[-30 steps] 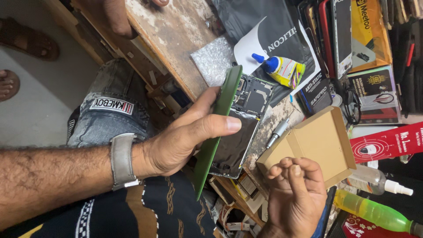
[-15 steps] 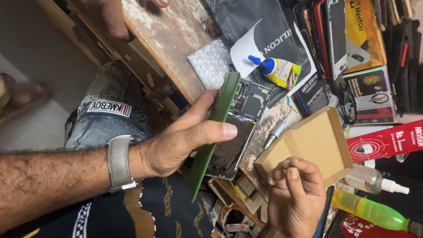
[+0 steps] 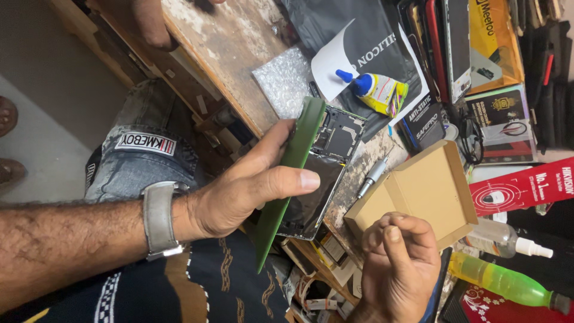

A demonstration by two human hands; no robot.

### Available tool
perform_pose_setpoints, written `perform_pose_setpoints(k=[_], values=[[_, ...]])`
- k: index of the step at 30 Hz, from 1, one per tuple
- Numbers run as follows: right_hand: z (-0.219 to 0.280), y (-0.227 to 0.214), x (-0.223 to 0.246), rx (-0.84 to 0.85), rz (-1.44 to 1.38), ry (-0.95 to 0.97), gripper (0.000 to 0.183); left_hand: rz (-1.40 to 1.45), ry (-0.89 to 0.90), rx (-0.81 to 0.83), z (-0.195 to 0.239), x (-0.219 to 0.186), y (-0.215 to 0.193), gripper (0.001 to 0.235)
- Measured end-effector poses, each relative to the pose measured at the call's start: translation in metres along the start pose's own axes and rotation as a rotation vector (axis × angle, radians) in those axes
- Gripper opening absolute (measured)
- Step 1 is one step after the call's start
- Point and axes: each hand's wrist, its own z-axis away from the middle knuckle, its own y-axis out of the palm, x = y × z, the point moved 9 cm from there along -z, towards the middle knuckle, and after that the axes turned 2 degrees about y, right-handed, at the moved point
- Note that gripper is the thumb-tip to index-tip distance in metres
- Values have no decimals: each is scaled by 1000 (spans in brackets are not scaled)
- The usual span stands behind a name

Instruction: The person applies adhesive to the edges of a disassembled smartphone chassis, then aligns and presses a green back cover onto the device. They test the phone's screen responsiveness and power button, then inspect the sealed edges before placing the phone on the workbench.

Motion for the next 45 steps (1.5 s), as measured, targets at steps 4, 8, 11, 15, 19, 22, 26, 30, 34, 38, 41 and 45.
perform_pose_setpoints(k=[4, 8, 11, 15, 19, 22, 26, 30, 34, 38, 41, 45], values=[[1, -3, 2, -20, 3, 0, 17, 42, -5, -14, 0, 1, 0, 81], [3, -4, 6, -35, 29, -18, 16, 92, -22, -21, 0, 4, 0, 80], [4, -2, 8, -11, 42, -54, 16, 94, -14, -29, -1, 4, -1, 80], [5, 0, 12, 27, 87, -113, 12, 114, -8, -33, 0, 6, -1, 80], [4, 8, 13, -7, 113, -114, 15, 128, -15, -32, -1, 4, -2, 81], [2, 25, 20, -35, 146, -131, 14, 105, 5, -17, 0, 2, -1, 82], [7, 69, 50, 17, 285, -350, 10, 84, 10, -23, 0, 2, -2, 82], [36, 122, 84, 132, 1014, -586, 20, 98, 27, -11, 0, 2, 1, 79], [34, 125, 111, 83, 1154, -656, 17, 95, 42, -15, 2, -2, 1, 75], [28, 84, 113, -46, 924, -638, 14, 110, 58, -14, 0, -5, 1, 74], [24, 46, 85, -97, 719, -596, 16, 99, 42, -18, -1, -4, -1, 74], [33, 4, 67, -192, 841, -476, 14, 75, 24, -11, -1, -2, 1, 74]])
